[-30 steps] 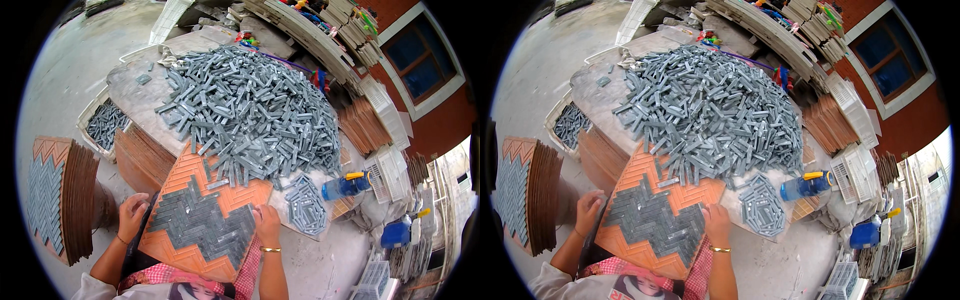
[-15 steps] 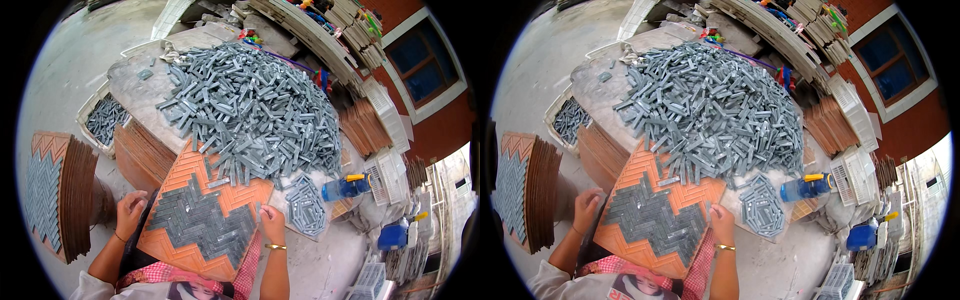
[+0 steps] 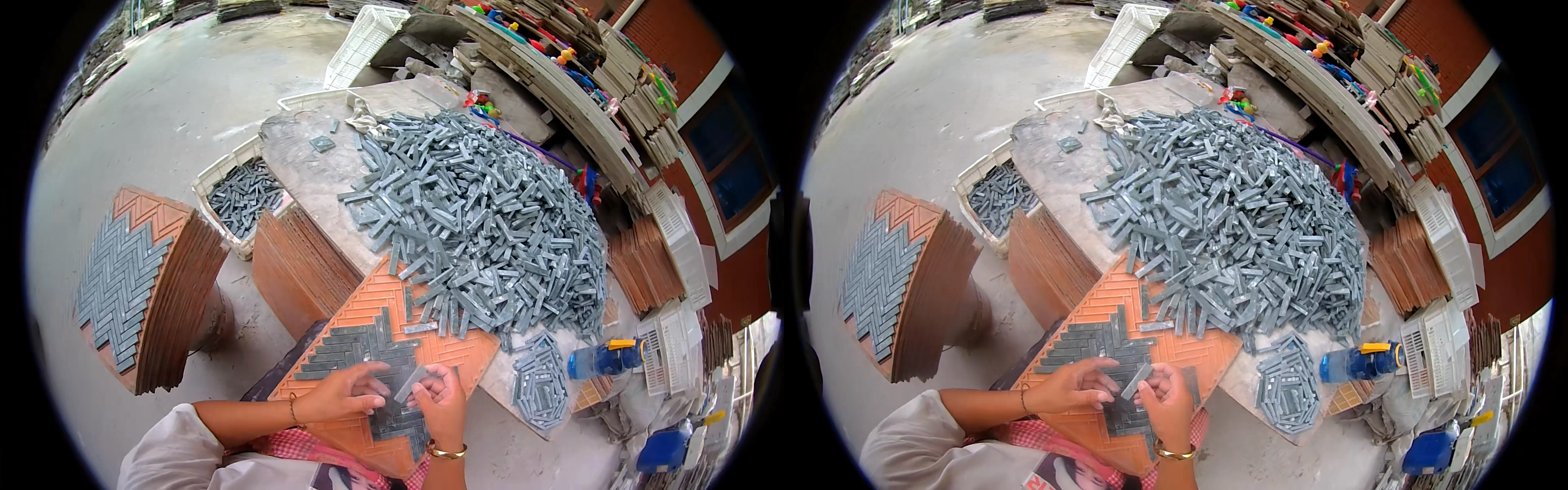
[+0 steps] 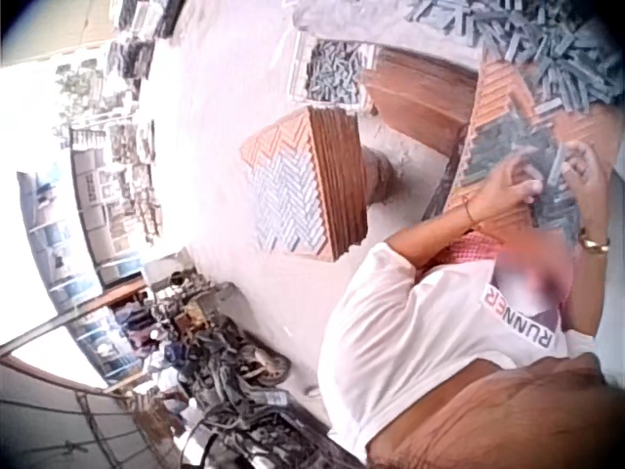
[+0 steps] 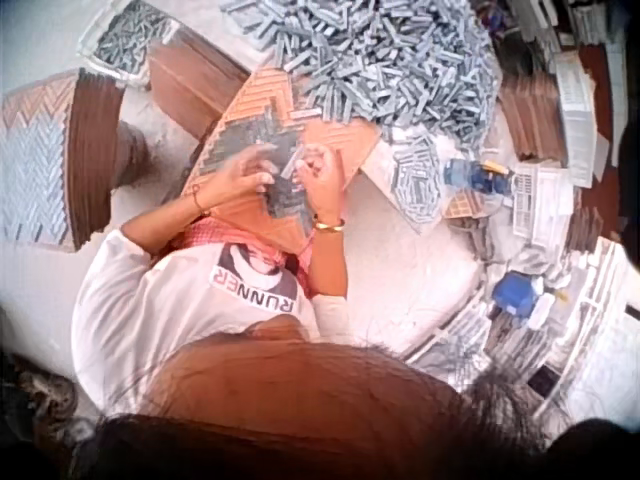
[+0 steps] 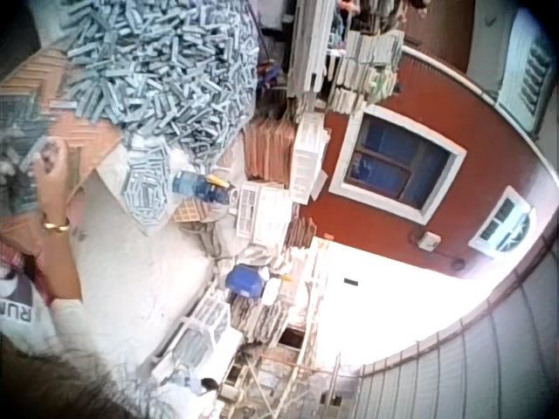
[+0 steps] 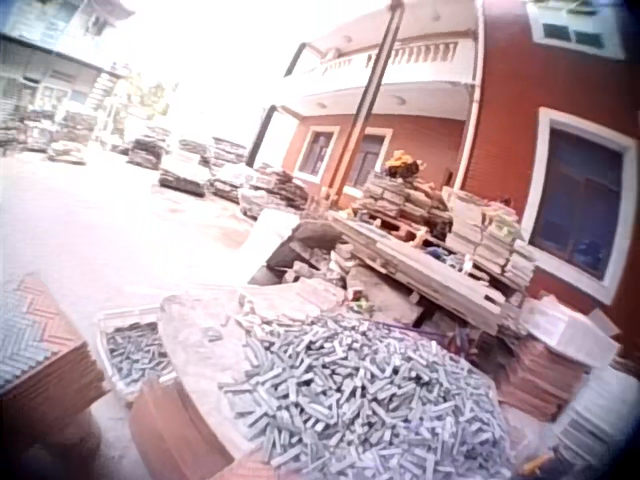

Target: The person assembles small grey rectangular tiles onto an orange board in a herringbone pattern. They pick tiles from a large pile and place them one by one, occasionally pausing to interact with a child and hand over a water bottle.

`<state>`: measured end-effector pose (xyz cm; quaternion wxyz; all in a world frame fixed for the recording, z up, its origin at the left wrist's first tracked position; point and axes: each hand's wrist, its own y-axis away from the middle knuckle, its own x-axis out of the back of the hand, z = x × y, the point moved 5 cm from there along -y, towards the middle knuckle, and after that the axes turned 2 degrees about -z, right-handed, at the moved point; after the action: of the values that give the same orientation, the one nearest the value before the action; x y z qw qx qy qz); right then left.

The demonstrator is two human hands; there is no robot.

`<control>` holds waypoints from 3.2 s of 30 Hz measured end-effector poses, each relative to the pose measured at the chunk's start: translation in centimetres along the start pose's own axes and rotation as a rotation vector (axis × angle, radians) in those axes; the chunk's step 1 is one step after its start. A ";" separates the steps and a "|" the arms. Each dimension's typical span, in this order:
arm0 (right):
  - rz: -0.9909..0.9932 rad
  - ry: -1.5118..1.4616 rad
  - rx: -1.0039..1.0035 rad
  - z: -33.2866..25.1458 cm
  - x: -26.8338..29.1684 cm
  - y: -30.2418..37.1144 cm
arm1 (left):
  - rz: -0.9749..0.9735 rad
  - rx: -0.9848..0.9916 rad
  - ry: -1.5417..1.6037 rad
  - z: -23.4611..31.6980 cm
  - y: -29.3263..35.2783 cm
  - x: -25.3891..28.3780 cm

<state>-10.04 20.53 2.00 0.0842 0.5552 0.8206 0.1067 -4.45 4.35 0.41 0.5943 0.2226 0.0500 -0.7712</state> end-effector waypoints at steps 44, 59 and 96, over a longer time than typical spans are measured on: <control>0.501 0.401 0.079 3.4 14.0 -2.0 | 0.738 -0.014 0.274 -2.9 5.5 15.8; 0.583 0.421 0.038 4.2 11.2 0.7 | 0.718 0.007 0.269 -3.4 4.8 14.2; 0.559 1.013 0.310 -0.1 7.4 2.7 | 0.577 -0.493 -1.091 3.3 2.8 7.3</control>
<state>-10.35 28.35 2.64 -0.4307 0.6360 0.5873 0.2551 -4.22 -4.12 0.90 0.7506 -0.3380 -0.1446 -0.5491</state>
